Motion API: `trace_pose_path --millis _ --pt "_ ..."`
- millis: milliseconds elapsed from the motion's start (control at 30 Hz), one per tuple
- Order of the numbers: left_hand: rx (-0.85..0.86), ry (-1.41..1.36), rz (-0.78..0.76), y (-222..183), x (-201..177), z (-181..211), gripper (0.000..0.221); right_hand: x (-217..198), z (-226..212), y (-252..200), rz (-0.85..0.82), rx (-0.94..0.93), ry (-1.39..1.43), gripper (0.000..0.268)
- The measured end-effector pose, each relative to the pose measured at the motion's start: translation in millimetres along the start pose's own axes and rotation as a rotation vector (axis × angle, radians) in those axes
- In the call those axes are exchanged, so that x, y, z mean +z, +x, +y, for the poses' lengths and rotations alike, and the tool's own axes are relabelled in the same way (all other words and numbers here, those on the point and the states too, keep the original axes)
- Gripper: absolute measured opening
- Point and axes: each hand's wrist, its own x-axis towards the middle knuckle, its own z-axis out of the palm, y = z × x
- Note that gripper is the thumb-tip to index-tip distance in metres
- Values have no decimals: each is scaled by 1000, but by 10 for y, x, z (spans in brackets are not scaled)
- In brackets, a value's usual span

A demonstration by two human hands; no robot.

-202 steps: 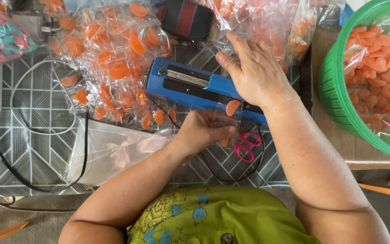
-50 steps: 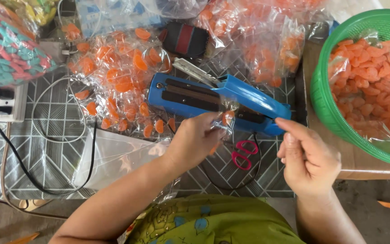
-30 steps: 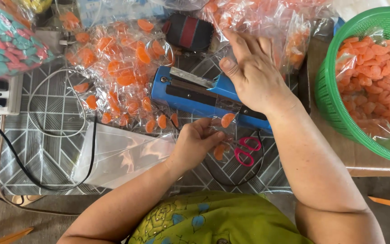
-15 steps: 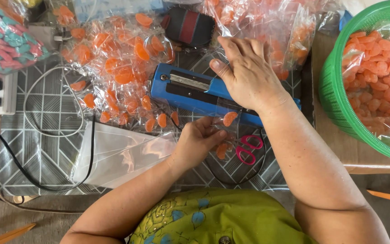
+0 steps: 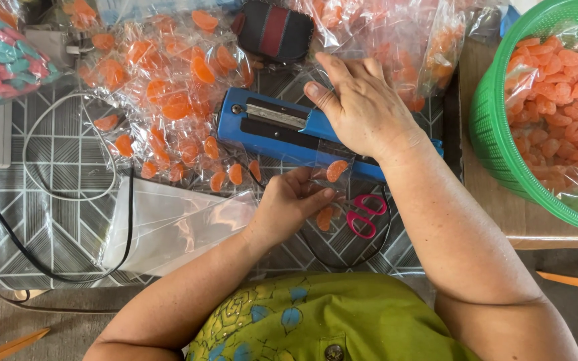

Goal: Packaging small orange snacks into individual plastic bags and sealing them with a heat sealer

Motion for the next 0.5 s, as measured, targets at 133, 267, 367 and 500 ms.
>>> trace_pose_path --millis 133,267,367,500 --pt "-19 -125 -16 47 -10 -94 40 -10 -12 -2 -10 23 11 73" --pt "-8 -42 -1 36 -19 -59 39 -5 -8 2 5 8 0 72" --pt "0 17 13 42 -21 -60 38 -18 -25 -2 -7 25 1 72" --pt "0 37 17 36 -17 -27 39 -56 -58 5 -48 58 21 76"
